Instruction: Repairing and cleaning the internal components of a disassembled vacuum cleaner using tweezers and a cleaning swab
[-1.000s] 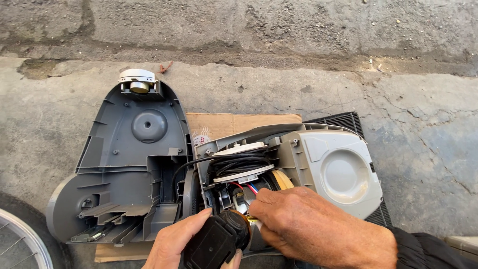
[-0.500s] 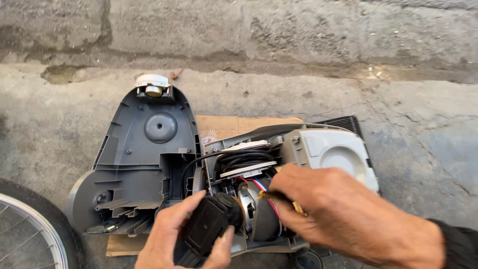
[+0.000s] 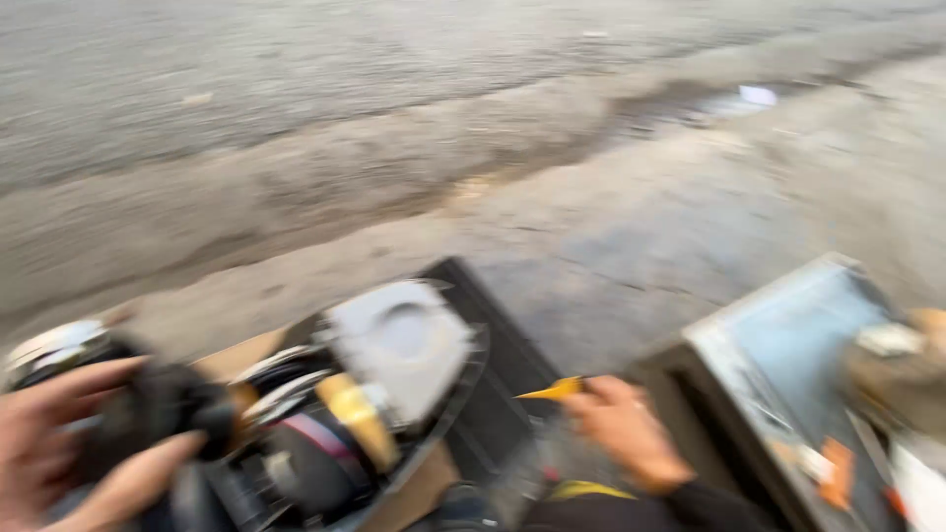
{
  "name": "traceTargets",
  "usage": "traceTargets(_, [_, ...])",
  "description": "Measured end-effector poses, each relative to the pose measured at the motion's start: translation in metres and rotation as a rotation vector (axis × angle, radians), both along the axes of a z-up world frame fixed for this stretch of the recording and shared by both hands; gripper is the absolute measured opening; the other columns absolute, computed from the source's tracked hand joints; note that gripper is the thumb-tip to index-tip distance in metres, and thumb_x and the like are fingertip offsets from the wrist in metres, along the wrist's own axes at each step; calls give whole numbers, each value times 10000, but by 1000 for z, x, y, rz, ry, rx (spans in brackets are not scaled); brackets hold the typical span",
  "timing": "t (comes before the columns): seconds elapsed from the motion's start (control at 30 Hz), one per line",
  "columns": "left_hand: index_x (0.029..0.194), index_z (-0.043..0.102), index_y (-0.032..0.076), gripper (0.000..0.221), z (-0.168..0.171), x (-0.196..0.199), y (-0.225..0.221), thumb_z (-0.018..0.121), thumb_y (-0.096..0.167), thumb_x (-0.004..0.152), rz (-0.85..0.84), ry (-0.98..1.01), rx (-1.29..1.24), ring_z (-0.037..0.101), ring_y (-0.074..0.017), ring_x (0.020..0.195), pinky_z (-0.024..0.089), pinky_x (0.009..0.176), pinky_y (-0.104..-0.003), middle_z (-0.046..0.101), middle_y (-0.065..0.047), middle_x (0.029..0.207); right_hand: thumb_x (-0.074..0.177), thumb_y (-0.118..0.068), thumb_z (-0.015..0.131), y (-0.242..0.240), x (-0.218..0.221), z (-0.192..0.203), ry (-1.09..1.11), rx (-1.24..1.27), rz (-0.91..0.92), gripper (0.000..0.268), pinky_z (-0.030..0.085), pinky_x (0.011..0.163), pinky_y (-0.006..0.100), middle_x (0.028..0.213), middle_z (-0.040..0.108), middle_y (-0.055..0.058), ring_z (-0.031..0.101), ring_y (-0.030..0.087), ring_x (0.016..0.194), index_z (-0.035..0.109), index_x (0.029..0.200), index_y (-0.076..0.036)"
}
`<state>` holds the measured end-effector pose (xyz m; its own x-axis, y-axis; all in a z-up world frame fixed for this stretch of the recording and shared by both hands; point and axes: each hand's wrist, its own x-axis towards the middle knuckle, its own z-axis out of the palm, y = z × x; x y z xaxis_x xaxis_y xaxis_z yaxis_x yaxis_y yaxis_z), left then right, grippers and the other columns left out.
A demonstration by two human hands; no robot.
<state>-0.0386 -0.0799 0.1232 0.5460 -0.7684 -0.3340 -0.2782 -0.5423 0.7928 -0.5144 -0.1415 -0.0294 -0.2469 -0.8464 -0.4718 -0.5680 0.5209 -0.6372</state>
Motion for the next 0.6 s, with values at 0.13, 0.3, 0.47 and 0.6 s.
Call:
traceTargets(0.13, [1627,593,-20,794,-66,-40,-14,778,1,855,-237,-178,-504,607,-346,1280,443,1100,-422,639,-239,1469,992,-53,744,29,-28,-137,-551,52,-355,152,475,405,352,715,718,209,616,245,500,650,895,17])
traceTargets(0.3, [1526,669,31,795,-3,-157,-20,874,-70,765,-239,-91,-368,750,-320,912,506,866,-368,771,-210,1277,1014,-321,638,61,-57,-82,-69,154,173,593,554,970,336,1360,751,-4,789,149,1038,581,1593,-202])
traceTargets(0.47, [1438,706,32,659,-51,-233,-24,886,-43,809,-318,14,-420,734,-253,870,522,837,-320,795,-227,1102,957,-277,753,117,-160,-30,28,-194,-290,229,553,847,264,960,872,-55,717,78,853,906,1106,-194])
traceTargets(0.6, [1519,621,102,789,-167,-250,-32,855,-75,787,-383,292,-428,766,-242,840,560,798,-310,803,-225,1143,1067,-253,719,149,-256,10,307,-254,-634,193,592,851,366,975,842,50,732,199,837,846,1183,-166])
